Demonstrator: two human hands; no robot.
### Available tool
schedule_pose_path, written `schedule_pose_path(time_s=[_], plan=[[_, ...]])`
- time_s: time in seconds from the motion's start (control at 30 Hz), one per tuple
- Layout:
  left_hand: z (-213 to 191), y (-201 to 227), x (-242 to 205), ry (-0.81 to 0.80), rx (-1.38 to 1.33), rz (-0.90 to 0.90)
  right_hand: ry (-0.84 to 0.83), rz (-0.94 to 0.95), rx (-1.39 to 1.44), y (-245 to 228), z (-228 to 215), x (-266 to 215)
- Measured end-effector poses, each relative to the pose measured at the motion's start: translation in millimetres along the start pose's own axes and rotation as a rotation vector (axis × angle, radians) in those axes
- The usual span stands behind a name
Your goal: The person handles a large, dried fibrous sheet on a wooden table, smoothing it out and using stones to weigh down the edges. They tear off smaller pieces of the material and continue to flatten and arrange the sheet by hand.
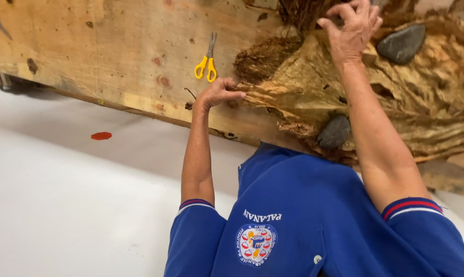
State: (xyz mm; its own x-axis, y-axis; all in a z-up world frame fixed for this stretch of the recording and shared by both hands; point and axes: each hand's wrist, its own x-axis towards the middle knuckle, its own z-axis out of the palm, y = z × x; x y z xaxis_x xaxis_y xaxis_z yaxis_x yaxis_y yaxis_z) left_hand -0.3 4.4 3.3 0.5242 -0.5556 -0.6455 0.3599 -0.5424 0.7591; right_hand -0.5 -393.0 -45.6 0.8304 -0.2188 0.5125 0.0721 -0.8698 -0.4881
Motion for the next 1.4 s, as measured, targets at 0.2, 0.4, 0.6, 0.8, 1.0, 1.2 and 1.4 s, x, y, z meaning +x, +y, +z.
schedule_pose_path(time_s=[0.2,0.4,0.6,0.8,1.0,1.2,1.4], plan=[[7,-49,6,0.216,0.205,-0.021,-0.108,0.046,0.298,-60,-96,-94],[-6,-43,-17,0.268,0.148,-0.056,-0.378,0.033,-0.103,-125,-158,-249],[48,-16,11,0.562,0.564,0.753,-0.368,0.014,-0.427,-115,-126,-283],[193,6,18,0.117,1.005,1.188,-0.244,0.026,-0.464,-128,-132,-278],[201,-2,20,0.185,1.094,1.272,-0.174,0.174,-0.314,-150,-149,-292],[194,1,17,0.122,1.112,1.335,0.027,0.901,0.16,-140,-175,-326],[217,-1,7,-0.023,1.086,1.355,0.585,1.359,0.481,-79,-162,-356]])
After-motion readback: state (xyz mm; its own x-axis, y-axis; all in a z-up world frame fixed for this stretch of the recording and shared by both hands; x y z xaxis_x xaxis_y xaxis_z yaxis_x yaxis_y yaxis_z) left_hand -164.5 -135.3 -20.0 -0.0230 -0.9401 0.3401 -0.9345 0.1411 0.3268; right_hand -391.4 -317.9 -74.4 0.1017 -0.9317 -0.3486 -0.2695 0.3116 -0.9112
